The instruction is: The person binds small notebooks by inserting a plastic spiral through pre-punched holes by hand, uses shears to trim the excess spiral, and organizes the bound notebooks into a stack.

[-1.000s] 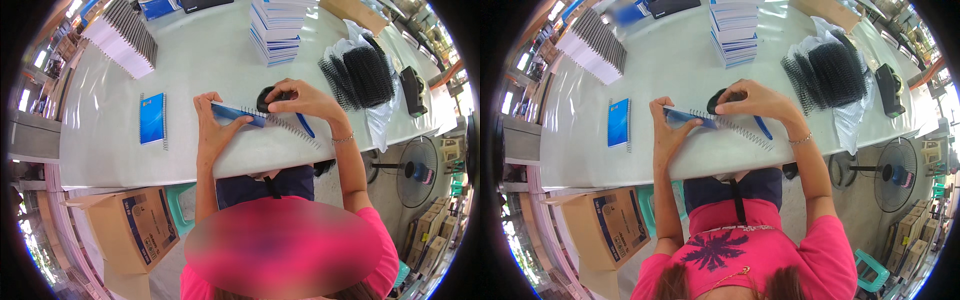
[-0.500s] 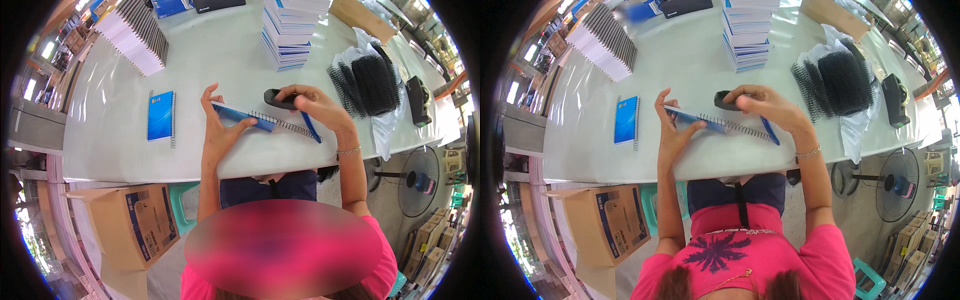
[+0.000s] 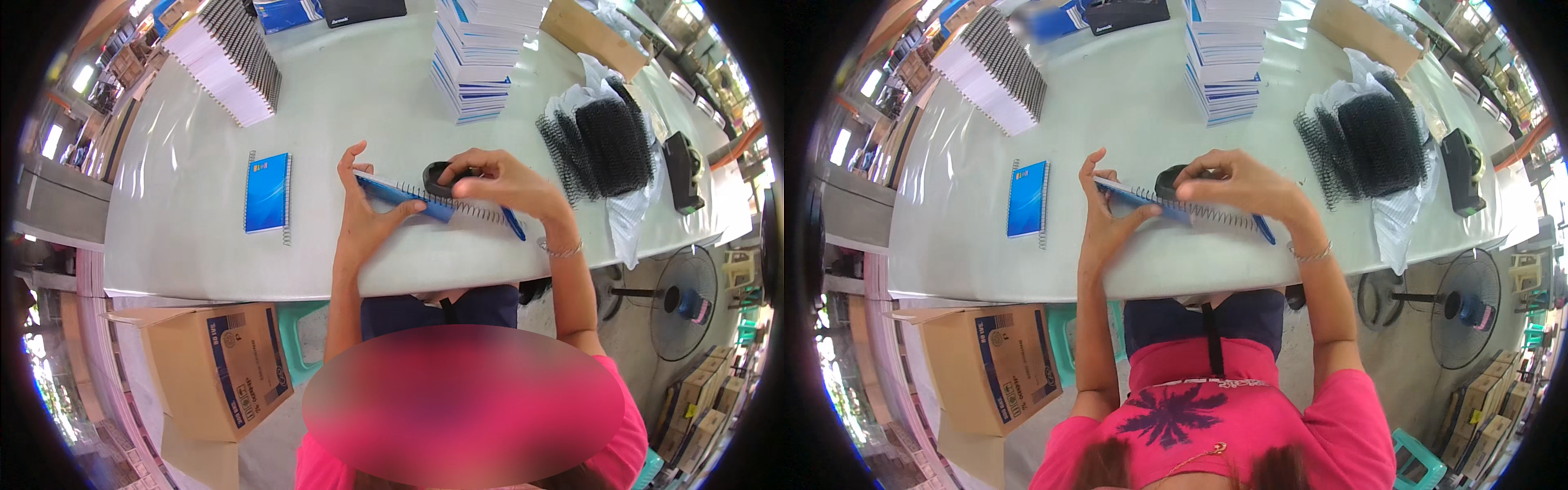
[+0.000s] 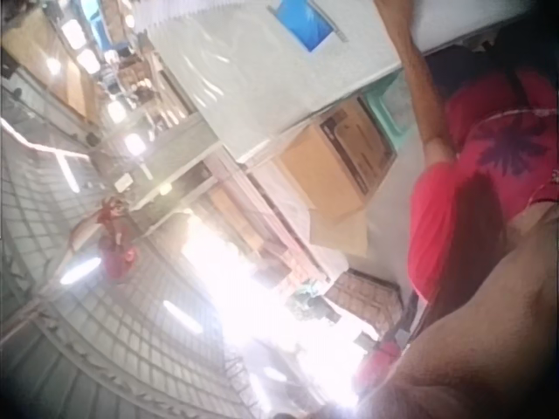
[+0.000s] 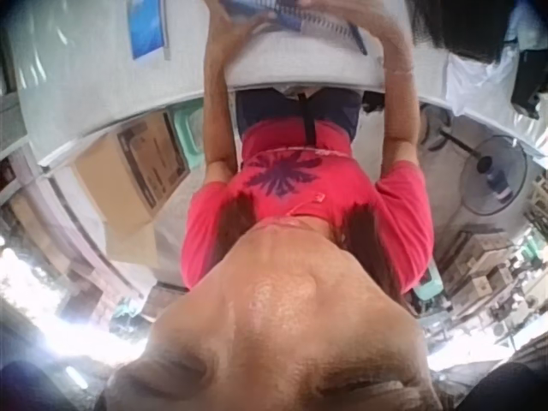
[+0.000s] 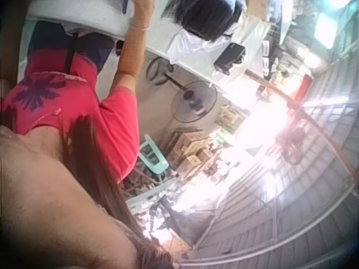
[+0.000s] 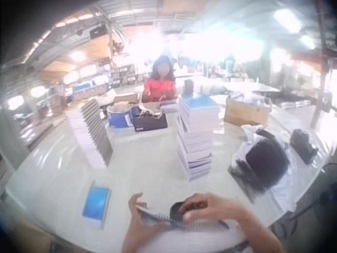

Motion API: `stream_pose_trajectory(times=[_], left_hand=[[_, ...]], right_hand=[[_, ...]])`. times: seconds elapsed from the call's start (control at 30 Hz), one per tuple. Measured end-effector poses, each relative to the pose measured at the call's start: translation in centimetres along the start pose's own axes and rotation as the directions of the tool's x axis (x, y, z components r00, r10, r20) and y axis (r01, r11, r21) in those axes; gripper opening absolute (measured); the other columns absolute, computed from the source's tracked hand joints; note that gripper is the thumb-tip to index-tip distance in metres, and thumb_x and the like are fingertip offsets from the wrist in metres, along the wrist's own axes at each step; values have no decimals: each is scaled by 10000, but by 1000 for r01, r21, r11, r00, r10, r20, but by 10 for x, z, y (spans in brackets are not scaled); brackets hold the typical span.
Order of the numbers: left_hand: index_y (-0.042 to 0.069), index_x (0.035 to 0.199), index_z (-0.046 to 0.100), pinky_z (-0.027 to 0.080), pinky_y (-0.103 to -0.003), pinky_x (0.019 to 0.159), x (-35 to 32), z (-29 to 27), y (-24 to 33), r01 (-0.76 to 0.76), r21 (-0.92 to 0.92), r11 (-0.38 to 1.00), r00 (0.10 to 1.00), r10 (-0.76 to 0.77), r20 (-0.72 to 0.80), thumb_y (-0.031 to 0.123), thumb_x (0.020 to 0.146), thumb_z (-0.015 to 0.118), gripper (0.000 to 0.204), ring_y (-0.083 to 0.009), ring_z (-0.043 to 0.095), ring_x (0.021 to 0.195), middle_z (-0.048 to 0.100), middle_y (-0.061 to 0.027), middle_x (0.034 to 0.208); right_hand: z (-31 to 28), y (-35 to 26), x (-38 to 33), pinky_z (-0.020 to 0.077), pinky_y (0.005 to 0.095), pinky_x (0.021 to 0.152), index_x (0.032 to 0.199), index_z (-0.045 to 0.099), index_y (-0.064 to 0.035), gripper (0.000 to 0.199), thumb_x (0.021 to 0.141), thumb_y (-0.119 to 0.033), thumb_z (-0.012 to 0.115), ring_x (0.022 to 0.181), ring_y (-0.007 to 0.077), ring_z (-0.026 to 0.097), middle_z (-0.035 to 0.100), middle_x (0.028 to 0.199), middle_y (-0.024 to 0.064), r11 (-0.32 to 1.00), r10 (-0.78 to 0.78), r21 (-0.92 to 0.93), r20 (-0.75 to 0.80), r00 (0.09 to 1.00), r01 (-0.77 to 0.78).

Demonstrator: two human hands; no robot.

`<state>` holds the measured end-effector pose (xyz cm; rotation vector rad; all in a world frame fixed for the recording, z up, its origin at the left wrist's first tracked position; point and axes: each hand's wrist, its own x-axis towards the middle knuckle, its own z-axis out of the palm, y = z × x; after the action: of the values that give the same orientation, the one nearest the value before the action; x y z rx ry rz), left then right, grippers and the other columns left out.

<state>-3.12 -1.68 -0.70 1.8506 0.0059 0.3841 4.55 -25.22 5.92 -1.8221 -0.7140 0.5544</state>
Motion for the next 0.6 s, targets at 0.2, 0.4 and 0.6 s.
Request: stream_pose_trajectory(times=[0.2,0.4,0.6], left_hand=[[161,1469,217,446,-304,849,3,-1,14,22,-37,999,999,-20,37,211,603,955,1139,-167,473,926,367,-42,1042],[160,1458,223,456,-311,843,1,-4,2,-17,-17,1000,999,17,33,213,608,954,1122,-172,487,945,370,-47,1047],[152,1425,225,458,-335,889,1,-1,5,40,-60,997,999,-39,27,189,650,923,1044,-190,499,991,360,-72,1096]], right_hand=[[11,-2,11,481,320,864,1030,721,4,465,805,-397,790,976,232,601,650,1023,141,967,13,-249,-180,984,-58],[26,7,10,482,355,860,1005,719,18,538,746,-442,826,983,283,584,624,1057,170,980,-20,-195,-253,967,-31],[27,-33,-1,489,342,848,1022,720,-52,463,713,-363,869,1050,274,564,569,1232,135,918,-253,-393,-459,852,60]])
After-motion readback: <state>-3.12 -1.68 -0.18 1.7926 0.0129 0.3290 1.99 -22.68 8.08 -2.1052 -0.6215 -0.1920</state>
